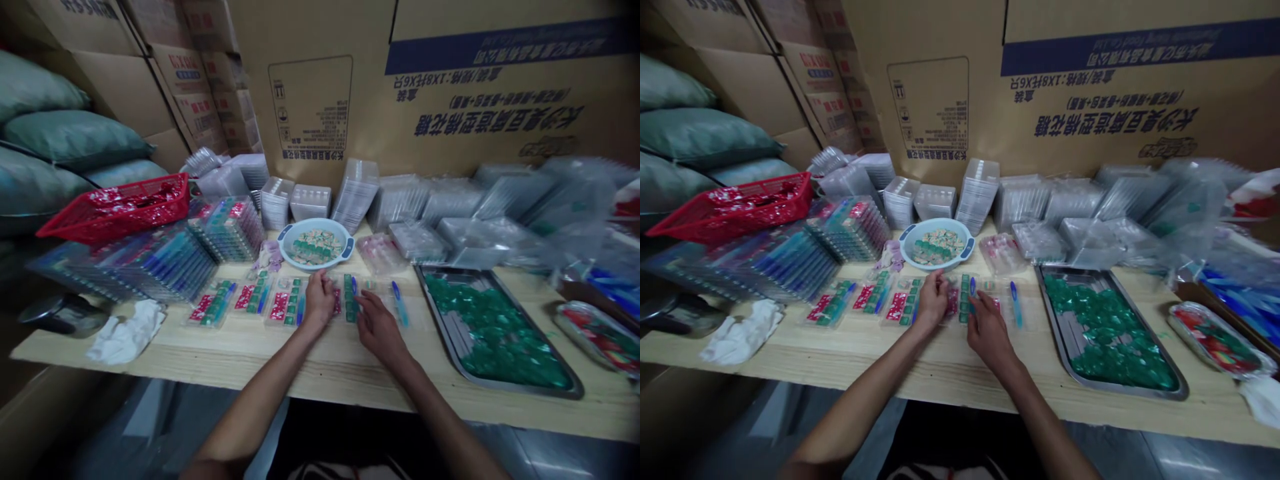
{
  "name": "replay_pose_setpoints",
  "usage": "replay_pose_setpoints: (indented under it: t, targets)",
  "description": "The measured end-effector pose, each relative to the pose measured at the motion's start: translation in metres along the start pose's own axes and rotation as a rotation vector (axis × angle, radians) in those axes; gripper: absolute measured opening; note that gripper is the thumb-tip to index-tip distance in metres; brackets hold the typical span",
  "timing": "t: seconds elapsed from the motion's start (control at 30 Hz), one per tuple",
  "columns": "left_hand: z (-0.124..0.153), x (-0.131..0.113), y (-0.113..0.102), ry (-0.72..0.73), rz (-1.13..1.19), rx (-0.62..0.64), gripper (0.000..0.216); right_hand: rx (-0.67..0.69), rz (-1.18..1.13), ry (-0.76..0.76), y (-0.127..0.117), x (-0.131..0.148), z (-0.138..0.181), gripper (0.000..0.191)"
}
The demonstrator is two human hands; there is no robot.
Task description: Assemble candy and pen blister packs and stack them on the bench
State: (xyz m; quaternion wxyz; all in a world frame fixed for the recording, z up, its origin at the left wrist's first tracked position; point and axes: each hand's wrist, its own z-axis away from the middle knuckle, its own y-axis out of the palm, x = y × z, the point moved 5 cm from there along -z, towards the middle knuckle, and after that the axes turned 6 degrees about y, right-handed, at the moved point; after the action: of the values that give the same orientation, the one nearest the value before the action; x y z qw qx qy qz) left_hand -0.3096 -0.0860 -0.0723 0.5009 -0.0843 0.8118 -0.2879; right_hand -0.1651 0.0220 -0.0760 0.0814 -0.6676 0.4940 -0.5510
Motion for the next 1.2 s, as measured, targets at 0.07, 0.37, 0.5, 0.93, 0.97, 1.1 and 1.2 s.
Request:
replay_pose_setpoints:
  t: [0.07,0.37,0.5,0.93,0.97,1.1,1.2]
  targets:
    - [-0.002,0.002,0.003,0.002,-0.019,0.004,0.033,-0.022,-0.012,-0.004,-0.002,-0.002,-0.005,0.041]
    - [0.011,-0.001,0.010,0.069,-0.204,0.132,0.034,0.232,0.251,0.044,0.008,0.006,-0.007,0.038]
    - [0.030,-0.013,0.018,0.154,-0.396,0.368,0.049,0.304,0.337,0.019,0.007,0.020,-0.004,0.037]
    - [-0.015,-0.065,-0.042,0.330,-0.582,0.461,0.034,0.298,0.170,-0.064,-0.003,0.020,0.010,0.039]
    - [-0.031,-0.069,-0.048,0.357,-0.618,0.437,0.035,0.289,0.153,-0.056,-0.006,0.017,0.010,0.039]
    - [-0.088,-0.063,-0.055,0.380,-0.792,0.528,0.037,0.218,0.092,-0.042,-0.024,0.011,0.009,0.038]
    - [-0.112,-0.052,-0.052,0.370,-0.810,0.607,0.036,0.142,0.036,-0.040,-0.045,0.006,0.006,0.037]
